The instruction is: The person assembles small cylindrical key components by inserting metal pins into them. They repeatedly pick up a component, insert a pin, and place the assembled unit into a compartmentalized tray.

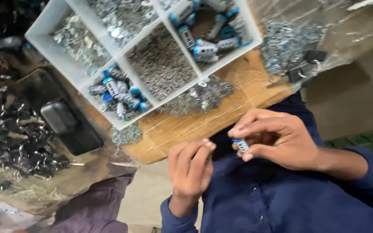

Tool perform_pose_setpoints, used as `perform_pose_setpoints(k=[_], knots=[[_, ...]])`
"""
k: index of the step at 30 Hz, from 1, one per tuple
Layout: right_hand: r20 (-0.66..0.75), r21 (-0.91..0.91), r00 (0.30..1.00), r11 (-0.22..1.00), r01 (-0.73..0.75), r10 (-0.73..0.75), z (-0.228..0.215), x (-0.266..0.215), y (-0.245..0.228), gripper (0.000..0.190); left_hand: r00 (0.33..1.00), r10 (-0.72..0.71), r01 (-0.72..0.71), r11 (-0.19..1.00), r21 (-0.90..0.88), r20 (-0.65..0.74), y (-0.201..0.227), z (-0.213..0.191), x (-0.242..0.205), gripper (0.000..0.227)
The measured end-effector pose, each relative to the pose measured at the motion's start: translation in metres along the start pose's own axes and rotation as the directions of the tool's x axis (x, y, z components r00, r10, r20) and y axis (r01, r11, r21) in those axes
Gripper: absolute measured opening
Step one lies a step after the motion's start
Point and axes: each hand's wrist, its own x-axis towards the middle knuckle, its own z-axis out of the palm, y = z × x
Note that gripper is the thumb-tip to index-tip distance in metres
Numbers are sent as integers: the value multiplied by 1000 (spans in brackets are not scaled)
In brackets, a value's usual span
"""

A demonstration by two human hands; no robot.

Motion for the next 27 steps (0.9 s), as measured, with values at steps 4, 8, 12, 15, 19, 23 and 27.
perform_pose_setpoints(k=[4,8,12,15,19,23,27], knots=[[-33,153,993,982,-108,115,-1,-3,1,42,988,-72,60,994,-86,-140,8,3,-5,24],[-69,83,998,996,-7,13,-5,-7,-2,37,982,-155,151,987,-49,-103,15,3,-1,21],[-78,67,996,997,-26,32,-10,-6,-2,34,931,-262,240,964,-115,-254,26,2,12,20],[-52,36,998,999,23,-21,-11,-7,1,37,966,-227,137,858,-495,-125,37,14,25,22],[-72,67,997,997,27,-23,-13,-10,4,39,992,-117,95,924,-371,-38,43,21,35,23],[-97,-9,992,997,79,-79,-14,-13,8,41,999,27,-19,972,-236,31,42,17,39,26],[-79,22,995,998,58,-56,-9,-11,12,38,993,-116,97,924,-370,-29,40,17,34,22]])
